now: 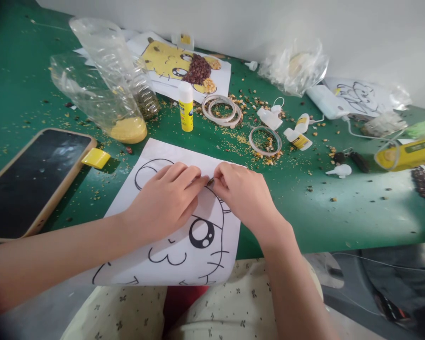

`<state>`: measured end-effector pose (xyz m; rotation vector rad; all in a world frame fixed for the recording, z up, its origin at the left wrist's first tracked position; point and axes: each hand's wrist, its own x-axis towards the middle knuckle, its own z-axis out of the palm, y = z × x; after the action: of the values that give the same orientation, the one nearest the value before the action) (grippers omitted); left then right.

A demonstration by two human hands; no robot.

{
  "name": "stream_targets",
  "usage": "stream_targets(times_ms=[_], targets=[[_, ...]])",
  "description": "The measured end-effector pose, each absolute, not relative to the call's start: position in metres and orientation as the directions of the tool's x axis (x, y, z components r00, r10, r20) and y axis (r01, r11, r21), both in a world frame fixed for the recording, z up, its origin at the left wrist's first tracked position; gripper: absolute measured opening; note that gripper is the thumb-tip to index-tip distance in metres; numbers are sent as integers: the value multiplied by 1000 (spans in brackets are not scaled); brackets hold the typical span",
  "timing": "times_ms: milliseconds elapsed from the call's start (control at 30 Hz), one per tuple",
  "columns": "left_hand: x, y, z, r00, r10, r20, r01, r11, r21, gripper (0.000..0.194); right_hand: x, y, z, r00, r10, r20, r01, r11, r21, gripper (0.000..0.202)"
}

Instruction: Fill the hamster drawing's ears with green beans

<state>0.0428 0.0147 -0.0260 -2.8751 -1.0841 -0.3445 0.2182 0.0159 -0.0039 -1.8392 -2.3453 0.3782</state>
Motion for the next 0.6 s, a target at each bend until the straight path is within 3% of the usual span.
stream_targets(times_ms=[233,600], targets=[[42,14,-26,729,643,233,656,-754,29,28,220,17,-4,-253,965,-72,930,222,-293,5],[43,15,-25,725,645,242,665,-747,1,27,224,17,-2,-247,968,-50,866,197,-459,5]])
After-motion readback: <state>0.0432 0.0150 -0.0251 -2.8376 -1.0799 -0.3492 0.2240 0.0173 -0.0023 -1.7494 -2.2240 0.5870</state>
